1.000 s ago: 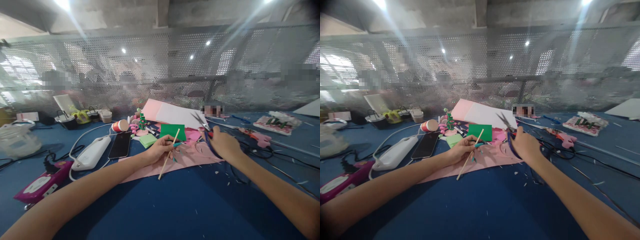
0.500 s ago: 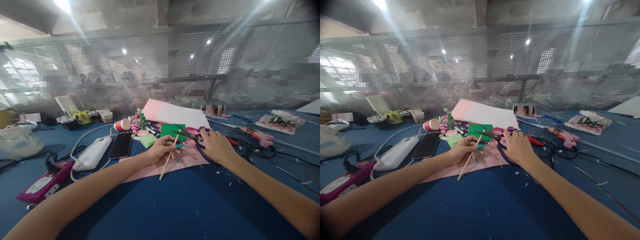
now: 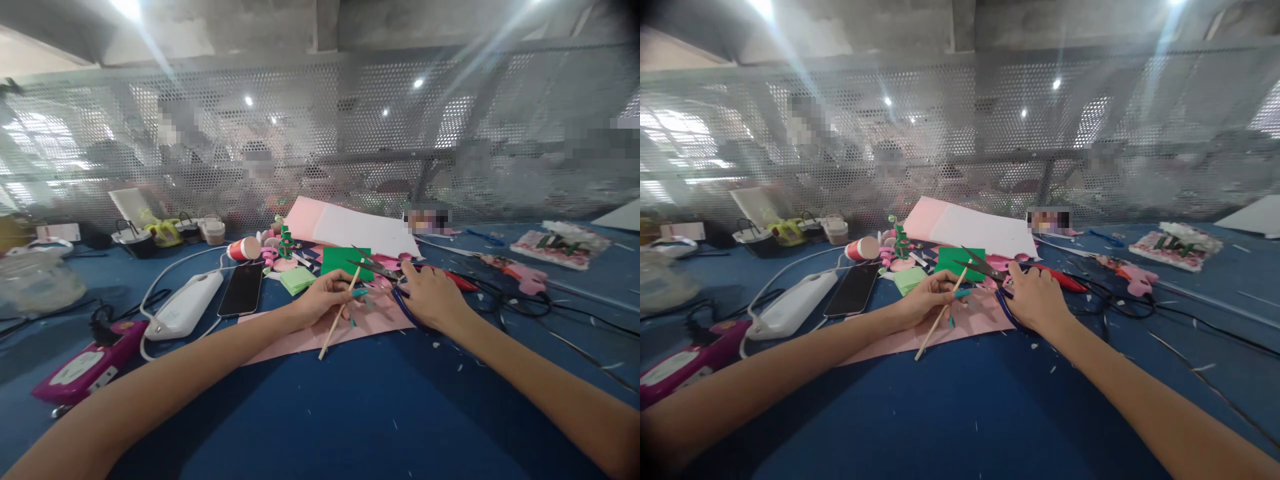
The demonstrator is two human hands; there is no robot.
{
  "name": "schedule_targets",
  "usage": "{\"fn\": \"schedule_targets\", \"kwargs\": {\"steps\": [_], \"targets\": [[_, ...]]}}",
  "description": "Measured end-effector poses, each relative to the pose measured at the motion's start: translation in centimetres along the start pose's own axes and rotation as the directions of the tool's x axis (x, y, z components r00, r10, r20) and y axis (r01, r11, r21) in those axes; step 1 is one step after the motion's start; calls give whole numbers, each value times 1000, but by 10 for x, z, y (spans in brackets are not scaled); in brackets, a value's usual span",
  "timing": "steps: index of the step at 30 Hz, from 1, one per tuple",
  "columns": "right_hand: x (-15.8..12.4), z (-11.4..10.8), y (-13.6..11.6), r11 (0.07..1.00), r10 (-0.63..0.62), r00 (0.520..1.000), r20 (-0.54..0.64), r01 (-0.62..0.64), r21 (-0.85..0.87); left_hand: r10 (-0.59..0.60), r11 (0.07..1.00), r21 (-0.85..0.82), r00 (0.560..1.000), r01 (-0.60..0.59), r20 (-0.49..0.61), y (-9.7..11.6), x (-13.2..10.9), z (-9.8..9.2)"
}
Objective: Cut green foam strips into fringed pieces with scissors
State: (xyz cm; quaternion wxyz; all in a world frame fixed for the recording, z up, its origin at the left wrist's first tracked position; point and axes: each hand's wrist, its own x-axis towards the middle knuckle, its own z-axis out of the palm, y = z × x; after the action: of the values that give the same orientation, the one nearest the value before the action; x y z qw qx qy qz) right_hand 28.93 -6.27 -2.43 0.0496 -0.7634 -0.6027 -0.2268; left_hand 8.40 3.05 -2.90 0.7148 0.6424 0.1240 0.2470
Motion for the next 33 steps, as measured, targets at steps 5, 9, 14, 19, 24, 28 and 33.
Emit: {"fn": "schedule_targets", "kwargs": {"steps": [5, 9, 14, 19, 24, 28, 33], "targets": [[0, -6, -5, 995, 86, 996, -35, -88, -55, 10, 1000, -1, 1000, -10, 2, 0, 0, 1], [2, -5, -7, 996, 87, 996, -8, -87, -37, -12, 1000, 3, 1000, 12, -20, 2, 0, 3], [3, -4, -7, 996, 83, 997, 7, -83, -21, -5, 1000, 15, 1000, 5, -29, 2, 1, 2], [3, -5, -3, 999, 40, 999, -21, -40, -14, -3, 1000, 24, 1000, 3, -11, 0, 1, 1], [4, 0, -1, 999, -31, 998, -55, 30, -22, -5, 999, 44, 1000, 5, 3, -4, 1, -2], [4, 1, -1, 998, -55, 998, 4, 55, 6, -5, 998, 62, 1000, 4, 14, -5, 1, -4], [4, -2, -1, 998, -56, 998, 37, 55, 23, -13, 998, 64, 1000, 13, 4, -3, 0, -3]]}}
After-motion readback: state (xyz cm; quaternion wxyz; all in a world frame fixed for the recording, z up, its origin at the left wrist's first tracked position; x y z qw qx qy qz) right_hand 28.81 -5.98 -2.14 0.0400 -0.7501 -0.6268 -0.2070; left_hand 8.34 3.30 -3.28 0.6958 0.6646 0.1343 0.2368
